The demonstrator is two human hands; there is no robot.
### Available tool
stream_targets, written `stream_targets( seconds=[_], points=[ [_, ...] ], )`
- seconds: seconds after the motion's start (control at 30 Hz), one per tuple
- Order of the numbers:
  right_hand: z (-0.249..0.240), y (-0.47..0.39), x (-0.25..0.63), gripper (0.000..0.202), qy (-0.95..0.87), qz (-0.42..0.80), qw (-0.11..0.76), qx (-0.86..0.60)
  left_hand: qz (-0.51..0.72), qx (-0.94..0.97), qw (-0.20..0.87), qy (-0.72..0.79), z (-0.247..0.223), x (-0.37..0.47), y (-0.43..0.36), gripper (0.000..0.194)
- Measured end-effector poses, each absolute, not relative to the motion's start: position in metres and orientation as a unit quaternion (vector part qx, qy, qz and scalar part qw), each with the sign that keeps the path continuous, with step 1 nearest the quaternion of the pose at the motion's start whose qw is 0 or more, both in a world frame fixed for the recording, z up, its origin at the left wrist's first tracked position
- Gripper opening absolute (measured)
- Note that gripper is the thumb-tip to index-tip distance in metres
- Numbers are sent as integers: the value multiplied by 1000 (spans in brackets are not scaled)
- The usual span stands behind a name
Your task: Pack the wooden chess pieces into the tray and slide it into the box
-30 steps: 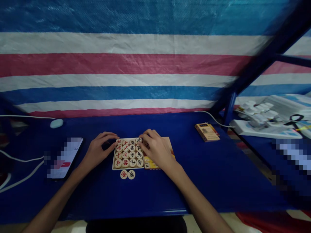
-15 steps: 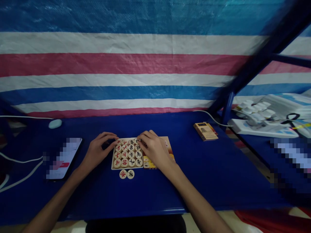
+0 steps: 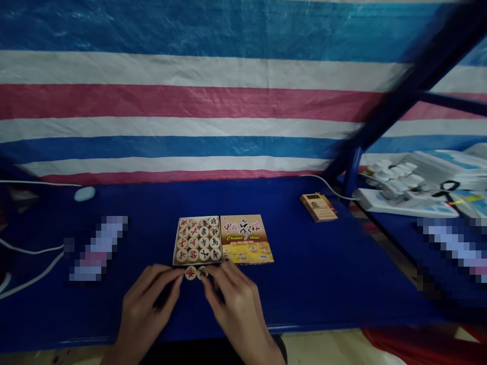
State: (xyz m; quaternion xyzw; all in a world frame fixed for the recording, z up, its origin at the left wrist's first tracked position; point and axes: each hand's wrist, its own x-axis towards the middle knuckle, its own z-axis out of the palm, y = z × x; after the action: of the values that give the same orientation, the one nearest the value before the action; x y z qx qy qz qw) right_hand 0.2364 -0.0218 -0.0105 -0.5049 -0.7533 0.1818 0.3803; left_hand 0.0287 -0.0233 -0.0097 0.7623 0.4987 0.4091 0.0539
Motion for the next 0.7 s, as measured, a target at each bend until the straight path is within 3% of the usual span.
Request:
stream_targets(
  seconds=[0.17,0.37,0.53,0.7],
  points=[
    [-31,-36,238,26,-732,193,354,-549,356,765,35,536,-25,29,-40,18],
    [-30,-31,237,33,-755,189,304,-549,302,787,2,537,-26,31,-36,30],
    [-21,-32,240,32,-767,233,296,-518,300,791,60,529,-24,31,-35,19],
    [-19,-33,238,35,-754,243,299,-531,303,783,120,531,-25,28,-32,23]
  ],
)
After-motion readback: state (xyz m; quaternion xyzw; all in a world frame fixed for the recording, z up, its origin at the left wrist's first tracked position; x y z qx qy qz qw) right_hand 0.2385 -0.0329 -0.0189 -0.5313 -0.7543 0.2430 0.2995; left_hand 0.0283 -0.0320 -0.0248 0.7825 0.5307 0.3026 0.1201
